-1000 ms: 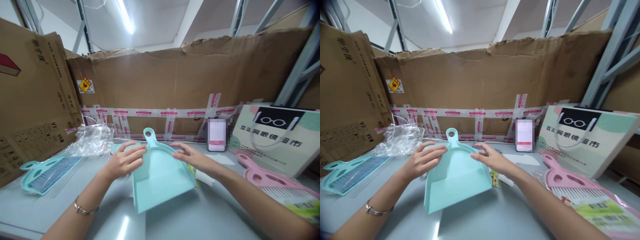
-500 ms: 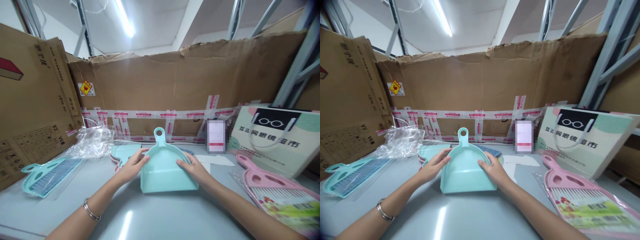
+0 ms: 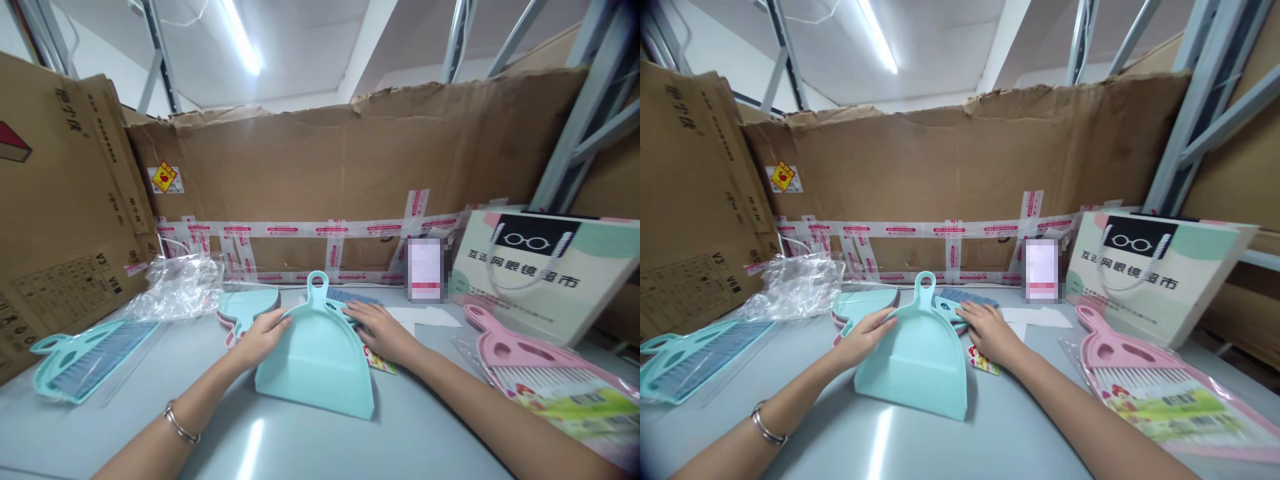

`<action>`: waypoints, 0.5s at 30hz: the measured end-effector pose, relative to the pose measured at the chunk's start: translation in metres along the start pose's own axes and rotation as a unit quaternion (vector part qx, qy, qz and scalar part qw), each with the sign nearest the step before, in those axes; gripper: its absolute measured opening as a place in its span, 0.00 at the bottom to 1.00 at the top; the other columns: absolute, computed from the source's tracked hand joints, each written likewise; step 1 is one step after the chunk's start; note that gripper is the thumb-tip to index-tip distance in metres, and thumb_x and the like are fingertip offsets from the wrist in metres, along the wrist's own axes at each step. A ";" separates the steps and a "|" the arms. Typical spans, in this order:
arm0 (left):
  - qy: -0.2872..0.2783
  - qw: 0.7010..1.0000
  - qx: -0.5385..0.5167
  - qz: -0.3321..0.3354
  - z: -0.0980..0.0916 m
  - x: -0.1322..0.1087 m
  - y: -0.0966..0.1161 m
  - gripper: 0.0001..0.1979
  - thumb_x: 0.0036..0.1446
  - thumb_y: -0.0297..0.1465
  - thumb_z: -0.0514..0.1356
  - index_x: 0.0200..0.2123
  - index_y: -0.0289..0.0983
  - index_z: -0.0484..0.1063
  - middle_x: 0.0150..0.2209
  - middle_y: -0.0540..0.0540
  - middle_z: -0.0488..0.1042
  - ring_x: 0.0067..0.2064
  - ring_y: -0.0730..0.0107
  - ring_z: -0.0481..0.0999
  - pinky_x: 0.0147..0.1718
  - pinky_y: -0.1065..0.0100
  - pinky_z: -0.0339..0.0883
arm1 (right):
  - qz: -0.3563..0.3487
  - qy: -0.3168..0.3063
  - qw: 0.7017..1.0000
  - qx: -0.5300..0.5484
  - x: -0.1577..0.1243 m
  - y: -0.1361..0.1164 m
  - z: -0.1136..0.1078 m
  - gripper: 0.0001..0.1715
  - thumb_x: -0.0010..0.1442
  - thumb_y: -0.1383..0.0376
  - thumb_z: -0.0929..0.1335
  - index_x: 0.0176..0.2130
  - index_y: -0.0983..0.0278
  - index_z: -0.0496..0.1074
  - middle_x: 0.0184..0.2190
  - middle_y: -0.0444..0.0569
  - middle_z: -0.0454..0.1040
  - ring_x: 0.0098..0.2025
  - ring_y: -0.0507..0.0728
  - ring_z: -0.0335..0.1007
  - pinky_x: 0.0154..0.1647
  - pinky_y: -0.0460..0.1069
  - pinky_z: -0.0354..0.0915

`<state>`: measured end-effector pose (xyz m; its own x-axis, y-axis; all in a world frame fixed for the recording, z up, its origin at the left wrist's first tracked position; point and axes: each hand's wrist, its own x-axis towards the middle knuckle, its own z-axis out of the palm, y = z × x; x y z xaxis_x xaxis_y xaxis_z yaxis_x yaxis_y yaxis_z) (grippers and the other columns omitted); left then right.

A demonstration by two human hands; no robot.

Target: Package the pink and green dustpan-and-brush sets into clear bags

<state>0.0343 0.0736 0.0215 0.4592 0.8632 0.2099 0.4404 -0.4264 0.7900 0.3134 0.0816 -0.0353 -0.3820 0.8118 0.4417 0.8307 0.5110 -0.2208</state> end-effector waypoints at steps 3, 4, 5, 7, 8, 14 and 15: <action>-0.003 1.000 0.013 0.002 -0.001 -0.002 0.003 0.21 0.58 0.41 0.49 0.46 0.36 0.72 0.44 0.46 0.74 0.46 0.60 0.70 0.47 0.65 0.61 | -0.013 0.022 1.000 -0.009 0.003 -0.001 -0.006 0.20 0.55 0.71 0.61 0.45 0.60 0.73 0.48 0.52 0.73 0.51 0.61 0.68 0.52 0.60 0.62; -0.001 1.000 0.012 -0.001 -0.002 -0.002 0.004 0.21 0.58 0.42 0.49 0.47 0.37 0.71 0.46 0.46 0.74 0.47 0.60 0.70 0.47 0.66 0.61 | -0.008 0.039 0.999 0.002 0.004 0.001 -0.011 0.19 0.56 0.70 0.61 0.44 0.59 0.73 0.46 0.51 0.75 0.48 0.60 0.70 0.49 0.58 0.64; -0.001 1.000 0.009 -0.007 -0.003 -0.003 0.005 0.21 0.58 0.42 0.49 0.48 0.38 0.71 0.47 0.47 0.73 0.48 0.60 0.69 0.48 0.66 0.61 | 0.005 0.067 0.998 0.017 0.005 0.004 -0.018 0.18 0.56 0.70 0.60 0.43 0.59 0.74 0.44 0.50 0.76 0.46 0.60 0.72 0.47 0.56 0.66; -0.005 1.000 -0.001 -0.021 -0.006 -0.004 0.007 0.22 0.58 0.42 0.49 0.50 0.39 0.70 0.49 0.47 0.72 0.49 0.60 0.69 0.48 0.66 0.61 | 0.059 0.159 0.984 0.055 0.007 0.014 -0.035 0.17 0.56 0.67 0.61 0.41 0.59 0.74 0.41 0.49 0.77 0.42 0.59 0.73 0.42 0.54 0.68; -0.008 1.000 -0.006 -0.027 -0.007 -0.004 0.008 0.22 0.58 0.42 0.49 0.50 0.39 0.69 0.50 0.47 0.72 0.49 0.60 0.69 0.48 0.67 0.61 | 0.098 0.220 0.967 0.079 0.008 0.019 -0.043 0.15 0.56 0.66 0.61 0.40 0.60 0.74 0.39 0.49 0.77 0.40 0.59 0.74 0.42 0.54 0.68; 0.007 0.998 -0.046 -0.044 -0.005 -0.003 0.010 0.21 0.58 0.42 0.50 0.51 0.40 0.69 0.51 0.48 0.71 0.51 0.61 0.68 0.49 0.66 0.60 | 0.213 0.432 0.832 0.273 0.011 0.015 -0.079 0.15 0.53 0.55 0.65 0.37 0.61 0.69 0.31 0.50 0.75 0.35 0.59 0.72 0.41 0.54 0.66; 0.011 0.997 -0.055 -0.044 -0.004 -0.003 0.009 0.21 0.58 0.42 0.50 0.51 0.41 0.68 0.51 0.48 0.71 0.52 0.61 0.67 0.50 0.66 0.60 | 0.199 0.428 0.826 0.308 0.010 0.005 -0.080 0.16 0.53 0.54 0.65 0.39 0.61 0.68 0.31 0.49 0.75 0.35 0.58 0.71 0.40 0.53 0.65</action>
<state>0.0342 0.0685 0.0301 0.4049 0.9021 0.1494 0.3895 -0.3179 0.8644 0.3457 0.0697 0.0378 0.5180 0.5871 0.6221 0.3573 0.5123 -0.7810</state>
